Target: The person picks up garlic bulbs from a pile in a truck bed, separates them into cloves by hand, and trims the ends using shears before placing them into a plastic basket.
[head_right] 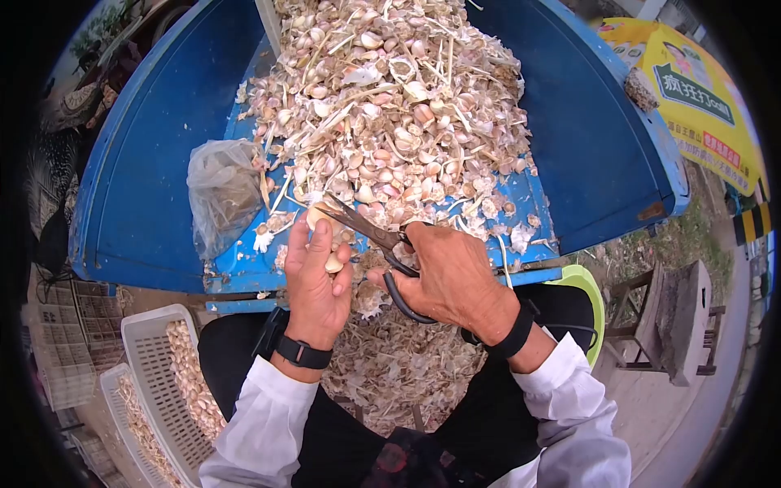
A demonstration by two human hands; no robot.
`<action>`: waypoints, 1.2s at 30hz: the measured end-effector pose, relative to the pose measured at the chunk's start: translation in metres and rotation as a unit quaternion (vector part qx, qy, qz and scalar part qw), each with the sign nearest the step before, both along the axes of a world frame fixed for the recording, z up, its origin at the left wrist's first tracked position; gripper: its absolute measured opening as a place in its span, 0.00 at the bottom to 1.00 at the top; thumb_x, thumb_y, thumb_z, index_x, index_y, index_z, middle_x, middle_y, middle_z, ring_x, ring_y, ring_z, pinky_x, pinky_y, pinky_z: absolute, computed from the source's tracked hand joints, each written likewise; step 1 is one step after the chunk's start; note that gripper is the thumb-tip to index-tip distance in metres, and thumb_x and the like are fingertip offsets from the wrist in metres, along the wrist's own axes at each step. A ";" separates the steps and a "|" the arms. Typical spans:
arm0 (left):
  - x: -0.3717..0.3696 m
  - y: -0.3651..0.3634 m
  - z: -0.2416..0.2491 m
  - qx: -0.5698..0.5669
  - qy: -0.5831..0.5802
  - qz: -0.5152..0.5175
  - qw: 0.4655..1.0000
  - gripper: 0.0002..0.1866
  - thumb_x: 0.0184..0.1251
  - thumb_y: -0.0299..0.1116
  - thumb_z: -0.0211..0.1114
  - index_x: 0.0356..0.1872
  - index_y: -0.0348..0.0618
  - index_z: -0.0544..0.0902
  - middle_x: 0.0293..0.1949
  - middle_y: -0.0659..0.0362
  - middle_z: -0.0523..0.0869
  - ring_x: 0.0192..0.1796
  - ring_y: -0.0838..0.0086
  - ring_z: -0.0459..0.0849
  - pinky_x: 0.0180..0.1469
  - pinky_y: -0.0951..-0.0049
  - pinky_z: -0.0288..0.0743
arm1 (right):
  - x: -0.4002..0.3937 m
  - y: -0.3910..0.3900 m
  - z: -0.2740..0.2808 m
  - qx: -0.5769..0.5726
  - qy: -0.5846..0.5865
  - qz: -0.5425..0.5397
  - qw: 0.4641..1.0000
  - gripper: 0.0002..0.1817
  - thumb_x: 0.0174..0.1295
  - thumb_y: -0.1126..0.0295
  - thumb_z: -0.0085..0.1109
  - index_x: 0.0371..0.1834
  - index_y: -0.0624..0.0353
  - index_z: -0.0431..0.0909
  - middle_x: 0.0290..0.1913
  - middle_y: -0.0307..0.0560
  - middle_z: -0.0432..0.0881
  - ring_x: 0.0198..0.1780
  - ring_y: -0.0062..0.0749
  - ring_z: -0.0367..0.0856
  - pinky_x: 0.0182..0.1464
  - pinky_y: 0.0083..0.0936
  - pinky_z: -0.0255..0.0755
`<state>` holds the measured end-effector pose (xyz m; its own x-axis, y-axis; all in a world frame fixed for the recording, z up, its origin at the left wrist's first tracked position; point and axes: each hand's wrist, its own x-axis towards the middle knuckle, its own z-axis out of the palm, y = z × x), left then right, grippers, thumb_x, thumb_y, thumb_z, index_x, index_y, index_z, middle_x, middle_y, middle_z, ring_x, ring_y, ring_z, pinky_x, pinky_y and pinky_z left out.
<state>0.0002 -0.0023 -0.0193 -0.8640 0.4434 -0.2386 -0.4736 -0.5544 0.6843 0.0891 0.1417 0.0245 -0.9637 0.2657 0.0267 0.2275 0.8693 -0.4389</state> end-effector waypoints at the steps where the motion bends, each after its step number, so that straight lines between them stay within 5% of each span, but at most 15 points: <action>1: 0.000 0.000 0.000 -0.001 0.000 0.000 1.000 0.22 0.75 0.37 0.60 0.64 0.42 0.68 0.42 0.63 0.75 0.31 0.84 0.75 0.16 0.89 0.61 | 0.000 0.000 0.000 0.010 0.001 0.008 1.000 0.30 0.50 0.43 0.72 0.29 0.61 0.73 0.23 0.49 0.75 0.26 0.47 0.78 0.30 0.38 0.71; 4: 0.000 0.001 0.000 0.001 0.020 0.006 1.000 0.23 0.74 0.38 0.61 0.65 0.42 0.68 0.42 0.64 0.76 0.30 0.85 0.75 0.16 0.89 0.61 | -0.002 -0.001 0.000 0.026 0.010 0.011 1.000 0.33 0.52 0.40 0.69 0.28 0.65 0.75 0.23 0.58 0.80 0.29 0.56 0.83 0.32 0.43 0.76; 10: -0.005 -0.001 0.001 -0.014 0.013 -0.014 1.000 0.24 0.75 0.38 0.61 0.65 0.40 0.68 0.41 0.66 0.76 0.30 0.86 0.74 0.16 0.90 0.61 | 0.001 0.005 0.000 0.008 0.008 0.018 1.000 0.31 0.50 0.41 0.71 0.25 0.61 0.74 0.16 0.48 0.76 0.21 0.49 0.79 0.26 0.38 0.72; 17: -0.015 -0.003 -0.004 -0.032 0.074 -0.032 0.996 0.21 0.72 0.36 0.64 0.60 0.39 0.71 0.38 0.65 0.76 0.28 0.88 0.72 0.16 0.90 0.60 | 0.003 0.012 0.001 -0.086 -0.015 0.045 0.995 0.33 0.52 0.40 0.70 0.21 0.65 0.75 0.14 0.52 0.75 0.21 0.49 0.82 0.28 0.40 0.75; 19: -0.016 -0.003 -0.004 -0.010 0.059 -0.026 0.998 0.19 0.70 0.36 0.66 0.57 0.40 0.75 0.36 0.65 0.79 0.26 0.89 0.71 0.16 0.90 0.59 | 0.004 0.015 0.004 -0.160 -0.050 0.078 0.983 0.31 0.57 0.45 0.69 0.17 0.63 0.71 0.13 0.45 0.72 0.17 0.32 0.76 0.21 0.27 0.68; 20: -0.015 -0.002 -0.004 -0.010 0.058 -0.027 0.998 0.19 0.70 0.36 0.66 0.57 0.40 0.75 0.36 0.65 0.79 0.26 0.89 0.71 0.16 0.90 0.59 | 0.006 0.016 0.010 -0.161 -0.050 0.077 0.983 0.31 0.57 0.45 0.69 0.17 0.63 0.71 0.13 0.45 0.72 0.17 0.32 0.76 0.21 0.27 0.68; 22: -0.014 -0.002 -0.006 0.045 0.028 -0.056 0.997 0.18 0.71 0.35 0.65 0.57 0.40 0.75 0.37 0.64 0.79 0.27 0.88 0.71 0.16 0.90 0.59 | 0.009 0.013 0.023 -0.494 -0.130 0.035 0.859 0.28 0.61 0.46 0.66 0.19 0.61 0.75 0.11 0.38 0.71 0.14 0.22 0.72 0.17 0.21 0.65; 26: -0.009 -0.003 0.004 0.173 -0.018 -0.121 0.977 0.16 0.75 0.35 0.59 0.58 0.40 0.73 0.45 0.57 0.78 0.26 0.86 0.69 0.15 0.90 0.59 | 0.009 0.019 0.005 -0.614 -0.026 0.035 0.788 0.28 0.66 0.46 0.60 0.19 0.59 0.74 0.10 0.36 0.69 0.12 0.18 0.69 0.15 0.16 0.62; 30: -0.028 -0.040 0.047 0.291 -0.064 -0.129 0.946 0.17 0.80 0.39 0.50 0.58 0.35 0.70 0.46 0.51 0.78 0.24 0.82 0.70 0.11 0.87 0.60 | 0.001 0.034 -0.015 -0.622 0.082 -0.040 0.777 0.23 0.71 0.48 0.53 0.27 0.57 0.71 0.12 0.35 0.66 0.12 0.18 0.62 0.16 0.19 0.58; 32: -0.039 -0.096 0.081 0.225 0.043 -0.064 0.971 0.20 0.81 0.38 0.48 0.62 0.33 0.68 0.47 0.47 0.78 0.23 0.82 0.69 0.11 0.88 0.61 | -0.002 0.042 -0.005 -0.671 0.119 -0.090 0.727 0.20 0.71 0.52 0.54 0.27 0.55 0.71 0.14 0.35 0.68 0.14 0.18 0.64 0.17 0.19 0.59; 36: -0.038 -0.250 0.061 -0.151 0.153 0.181 0.960 0.19 0.80 0.39 0.51 0.63 0.37 0.69 0.40 0.58 0.78 0.21 0.90 0.65 0.12 0.92 0.56 | -0.004 0.059 0.002 -0.599 0.173 -0.122 0.773 0.15 0.61 0.62 0.67 0.26 0.58 0.74 0.19 0.37 0.73 0.19 0.18 0.71 0.22 0.18 0.66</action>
